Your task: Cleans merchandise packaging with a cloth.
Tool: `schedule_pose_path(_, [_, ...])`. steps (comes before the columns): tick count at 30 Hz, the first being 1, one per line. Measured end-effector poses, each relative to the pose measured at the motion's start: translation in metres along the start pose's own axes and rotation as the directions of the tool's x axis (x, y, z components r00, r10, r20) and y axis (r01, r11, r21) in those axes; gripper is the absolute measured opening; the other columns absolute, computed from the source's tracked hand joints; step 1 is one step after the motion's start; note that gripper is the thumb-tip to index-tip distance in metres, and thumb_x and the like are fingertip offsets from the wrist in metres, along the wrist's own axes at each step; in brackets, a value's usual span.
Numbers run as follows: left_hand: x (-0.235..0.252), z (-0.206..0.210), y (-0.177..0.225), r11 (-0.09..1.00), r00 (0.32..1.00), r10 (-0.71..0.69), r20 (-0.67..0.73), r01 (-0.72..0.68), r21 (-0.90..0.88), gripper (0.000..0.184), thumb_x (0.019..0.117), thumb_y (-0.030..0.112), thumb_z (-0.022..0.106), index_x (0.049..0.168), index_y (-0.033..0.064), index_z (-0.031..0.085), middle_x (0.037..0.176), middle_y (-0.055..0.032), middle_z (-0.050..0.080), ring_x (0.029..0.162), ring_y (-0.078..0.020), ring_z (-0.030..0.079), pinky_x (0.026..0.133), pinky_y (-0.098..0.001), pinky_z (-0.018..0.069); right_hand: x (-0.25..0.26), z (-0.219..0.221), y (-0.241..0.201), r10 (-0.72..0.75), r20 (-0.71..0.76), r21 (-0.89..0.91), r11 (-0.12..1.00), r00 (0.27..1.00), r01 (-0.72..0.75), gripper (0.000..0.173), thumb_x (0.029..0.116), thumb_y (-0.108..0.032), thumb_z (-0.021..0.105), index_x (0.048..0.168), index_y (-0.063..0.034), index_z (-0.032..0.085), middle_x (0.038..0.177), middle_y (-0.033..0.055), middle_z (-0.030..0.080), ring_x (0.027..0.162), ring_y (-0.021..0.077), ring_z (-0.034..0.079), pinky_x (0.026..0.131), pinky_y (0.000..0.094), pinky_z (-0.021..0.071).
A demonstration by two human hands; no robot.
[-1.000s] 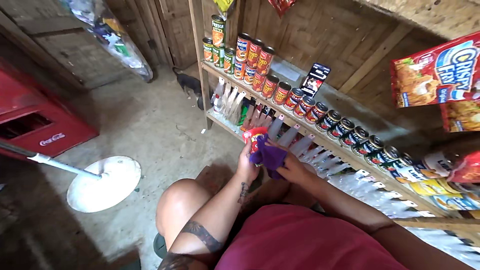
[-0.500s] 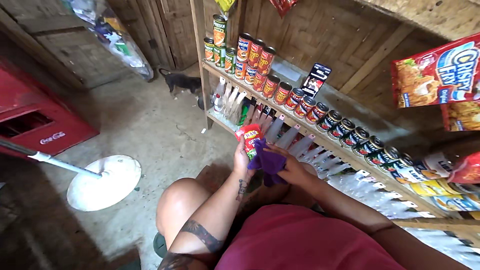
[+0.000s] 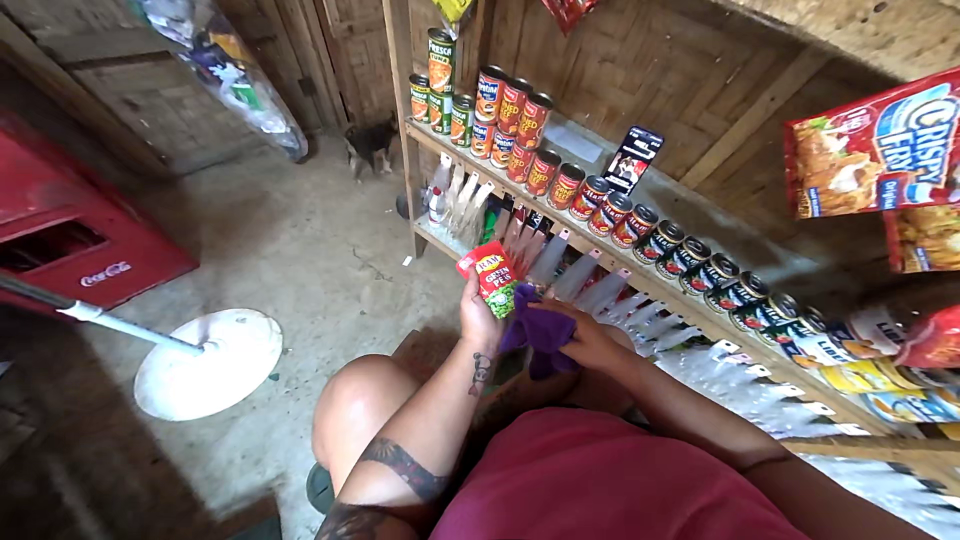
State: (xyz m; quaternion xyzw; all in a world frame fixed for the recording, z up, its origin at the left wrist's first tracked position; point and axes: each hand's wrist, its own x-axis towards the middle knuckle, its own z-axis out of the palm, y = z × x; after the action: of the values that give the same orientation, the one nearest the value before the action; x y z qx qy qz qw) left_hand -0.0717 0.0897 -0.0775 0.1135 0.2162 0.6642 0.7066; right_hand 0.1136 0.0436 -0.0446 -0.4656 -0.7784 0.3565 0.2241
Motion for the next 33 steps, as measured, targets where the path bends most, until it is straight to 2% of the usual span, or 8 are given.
schedule_pose_path(3, [0.003,-0.001,0.000,1.000,1.000,-0.006,-0.030,0.006,-0.025,0.055,0.1101,0.050,0.018,0.128,0.0151,0.056,0.112,-0.0059,0.069,0.102,-0.0170,0.068,0.088,-0.0388,0.0573,0.004,-0.018,-0.002,0.051,0.078,-0.057,0.997,0.996,-0.047,0.047,0.0906,-0.010,0.064,0.138,-0.0077,0.063,0.142,0.0143,0.060,0.133,0.0228,0.056,0.113,0.0416,0.0445])
schedule_pose_path(8, [-0.001,0.004,-0.002,0.992,0.997,-0.054,-0.047,0.059,0.113,0.056,0.1097,0.051,0.018,0.130,0.0164,0.057,0.110,-0.0042,0.070,0.099,-0.0149,0.069,0.085,-0.0364,0.0581,0.009,-0.031,0.000,0.062,-0.182,-0.012,0.998,0.981,-0.065,0.052,0.0861,0.000,0.065,0.138,-0.0074,0.062,0.142,0.0115,0.060,0.131,0.0207,0.056,0.108,0.0433,0.0490])
schedule_pose_path(11, [-0.009,0.003,-0.012,0.968,0.991,-0.130,-0.023,0.132,0.213,0.056,0.1091,0.053,0.020,0.130,0.0169,0.058,0.111,-0.0037,0.070,0.101,-0.0150,0.068,0.086,-0.0368,0.0569,0.009,-0.019,-0.010,0.031,-0.180,0.039,0.999,0.983,-0.024,0.059,0.0828,-0.008,0.068,0.141,-0.0046,0.057,0.150,0.0131,0.051,0.133,0.0195,0.054,0.106,0.0394,0.0503])
schedule_pose_path(14, [-0.018,-0.005,-0.018,0.959,0.976,-0.199,0.091,0.174,0.223,0.054,0.1102,0.048,0.018,0.121,0.0182,0.061,0.099,0.0016,0.070,0.092,-0.0070,0.067,0.080,-0.0278,0.0567,0.007,0.006,-0.017,-0.122,0.047,-0.156,0.979,0.991,0.128,0.077,0.0841,-0.024,0.073,0.155,-0.0148,0.046,0.167,0.0213,0.023,0.153,0.0372,0.027,0.120,0.0554,0.0332])
schedule_pose_path(16, [-0.023,-0.003,-0.014,0.953,0.973,-0.216,0.080,0.192,0.232,0.051,0.1115,0.043,0.017,0.117,0.0171,0.060,0.094,0.0033,0.068,0.087,-0.0036,0.065,0.078,-0.0231,0.0549,0.006,0.018,-0.019,-0.137,0.074,-0.278,0.948,0.988,0.153,0.078,0.0858,-0.037,0.071,0.157,-0.0206,0.044,0.167,0.0261,0.018,0.154,0.0464,0.015,0.121,0.0615,0.0261])
schedule_pose_path(23, [-0.024,-0.003,-0.023,0.937,0.941,-0.303,0.150,0.266,0.227,0.051,0.1101,0.048,0.020,0.118,0.0179,0.061,0.096,0.0008,0.068,0.089,-0.0083,0.066,0.078,-0.0270,0.0557,0.012,0.017,-0.013,-0.099,-0.013,-0.259,0.961,0.995,0.092,0.064,0.1034,-0.041,0.046,0.162,-0.0200,0.031,0.171,0.0157,0.014,0.158,0.0331,0.013,0.126,0.0535,0.0194])
schedule_pose_path(30, [-0.032,0.008,-0.033,0.907,0.924,-0.364,0.113,0.325,0.268,0.051,0.1120,0.037,0.014,0.119,0.0106,0.057,0.097,-0.0048,0.067,0.092,-0.0156,0.066,0.084,-0.0358,0.0562,0.029,0.010,0.007,-0.039,-0.215,-0.159,0.987,0.976,0.004,0.063,0.0987,-0.025,0.051,0.160,-0.0194,0.038,0.172,0.0117,0.011,0.156,0.0289,0.021,0.121,0.0529,0.0312])
schedule_pose_path(33, [-0.032,0.008,-0.032,0.907,0.922,-0.374,0.105,0.339,0.251,0.053,0.1120,0.038,0.012,0.122,0.0102,0.057,0.099,-0.0061,0.068,0.094,-0.0170,0.067,0.085,-0.0374,0.0564,0.031,0.012,0.009,-0.024,-0.220,-0.155,0.988,0.975,-0.010,0.062,0.0998,-0.027,0.050,0.159,-0.0155,0.038,0.171,0.0110,0.016,0.156,0.0286,0.021,0.122,0.0533,0.0285])
